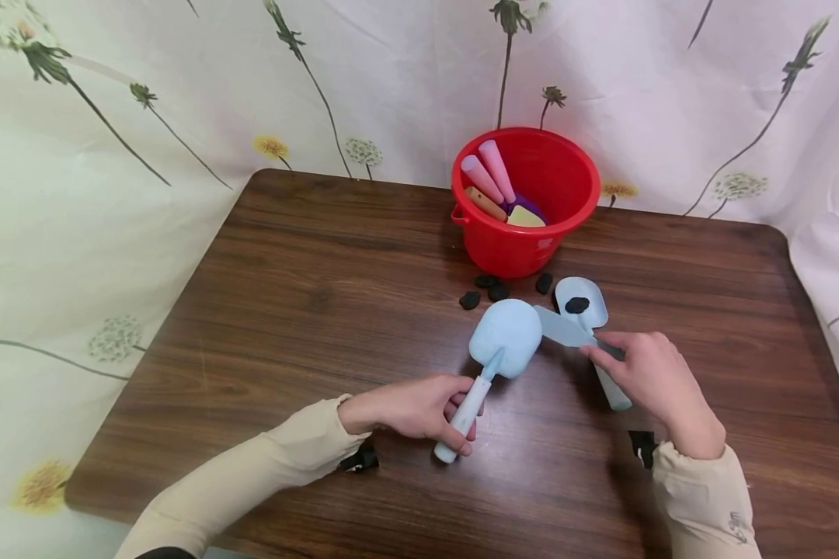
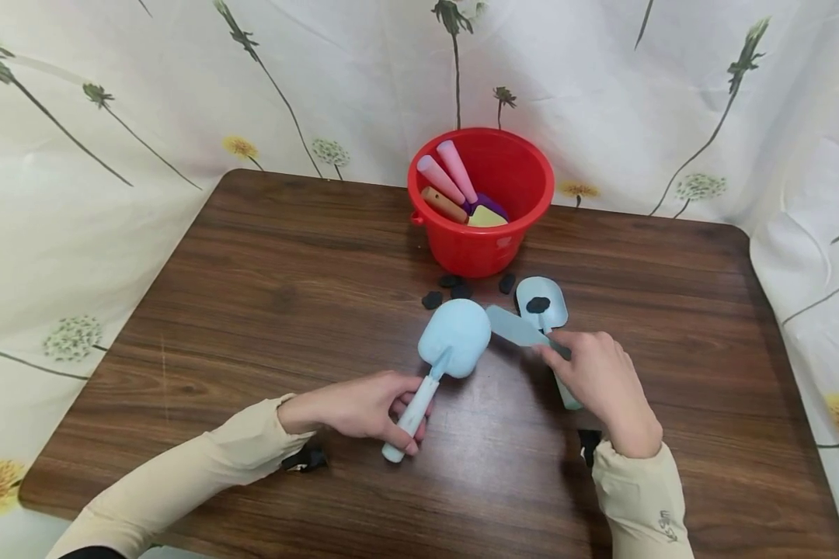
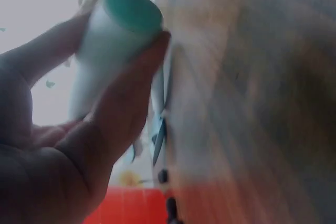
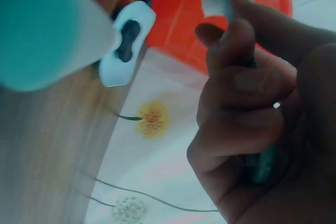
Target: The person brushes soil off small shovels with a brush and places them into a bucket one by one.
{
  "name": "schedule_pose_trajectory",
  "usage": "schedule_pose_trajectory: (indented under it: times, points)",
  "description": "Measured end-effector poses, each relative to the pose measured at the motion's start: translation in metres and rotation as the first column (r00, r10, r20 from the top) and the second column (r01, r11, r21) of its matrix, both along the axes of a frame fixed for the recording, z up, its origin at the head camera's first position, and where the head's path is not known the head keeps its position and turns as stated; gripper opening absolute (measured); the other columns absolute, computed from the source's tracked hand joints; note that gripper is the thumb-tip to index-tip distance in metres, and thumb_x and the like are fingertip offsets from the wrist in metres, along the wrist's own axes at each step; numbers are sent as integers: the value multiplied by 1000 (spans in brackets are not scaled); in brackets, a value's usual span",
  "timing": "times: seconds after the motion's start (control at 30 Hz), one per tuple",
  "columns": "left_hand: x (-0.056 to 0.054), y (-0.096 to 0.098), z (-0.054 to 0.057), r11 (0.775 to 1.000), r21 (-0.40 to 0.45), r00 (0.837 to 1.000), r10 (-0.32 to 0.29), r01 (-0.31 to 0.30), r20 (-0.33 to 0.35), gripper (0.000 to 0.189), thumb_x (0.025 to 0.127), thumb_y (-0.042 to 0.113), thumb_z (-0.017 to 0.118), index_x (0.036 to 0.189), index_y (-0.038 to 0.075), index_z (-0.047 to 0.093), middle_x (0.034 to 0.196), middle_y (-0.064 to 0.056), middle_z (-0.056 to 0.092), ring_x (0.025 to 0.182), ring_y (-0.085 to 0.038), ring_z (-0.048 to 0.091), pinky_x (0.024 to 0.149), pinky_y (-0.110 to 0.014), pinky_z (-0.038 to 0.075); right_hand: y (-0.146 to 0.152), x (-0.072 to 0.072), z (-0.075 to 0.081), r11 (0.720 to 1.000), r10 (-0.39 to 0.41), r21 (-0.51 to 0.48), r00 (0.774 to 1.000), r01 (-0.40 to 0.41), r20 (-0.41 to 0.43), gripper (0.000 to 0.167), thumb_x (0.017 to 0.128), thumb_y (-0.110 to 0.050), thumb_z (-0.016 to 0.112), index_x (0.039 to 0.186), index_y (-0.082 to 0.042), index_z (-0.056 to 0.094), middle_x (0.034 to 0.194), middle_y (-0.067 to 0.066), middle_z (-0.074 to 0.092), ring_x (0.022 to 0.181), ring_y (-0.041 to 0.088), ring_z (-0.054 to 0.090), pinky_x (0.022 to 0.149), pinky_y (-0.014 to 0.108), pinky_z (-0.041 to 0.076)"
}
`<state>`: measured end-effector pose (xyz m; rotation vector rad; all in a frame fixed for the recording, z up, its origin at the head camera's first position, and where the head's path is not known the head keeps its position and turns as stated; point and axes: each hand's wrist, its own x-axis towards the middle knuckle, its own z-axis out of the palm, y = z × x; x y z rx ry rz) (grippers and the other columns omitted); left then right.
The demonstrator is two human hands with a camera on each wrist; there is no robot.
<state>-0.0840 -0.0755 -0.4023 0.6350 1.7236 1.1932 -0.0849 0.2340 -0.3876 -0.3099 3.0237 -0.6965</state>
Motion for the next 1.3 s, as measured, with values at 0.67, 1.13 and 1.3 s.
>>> schedule_pose_trajectory:
  times: [0.67, 1.13, 1.3]
  points:
    - [-43, -14, 39, 976, 72, 945, 218, -206, -245, 62, 78, -2, 74, 134, 5, 50, 98, -13, 68, 88, -16, 69, 80, -30, 57, 8, 4, -4, 1000, -15, 0, 999, 15, 42, 32, 88, -30, 70, 107, -4, 73, 54, -6, 55, 57, 14, 46, 53, 25, 35]
    - [-72, -4, 56, 878, 187, 883, 462, -441, -84, 45, 84, 3, 71, 121, 4, 47, 107, -16, 70, 83, -18, 68, 75, -32, 56, 10, 3, -3, 1000, -23, 5, 999, 23, 43, 33, 89, -32, 68, 107, -4, 73, 56, -5, 57, 57, 13, 45, 52, 24, 34]
    - [-82, 4, 59, 791, 280, 834, 548, -543, 68, 33, 90, 7, 64, 120, 5, 50, 103, -12, 70, 70, -20, 62, 71, -30, 57, 11, 2, -3, 1000, -19, 6, 1000, 19, 21, 32, 89, -31, 69, 108, -6, 74, 61, -4, 64, 60, 14, 48, 56, 25, 37]
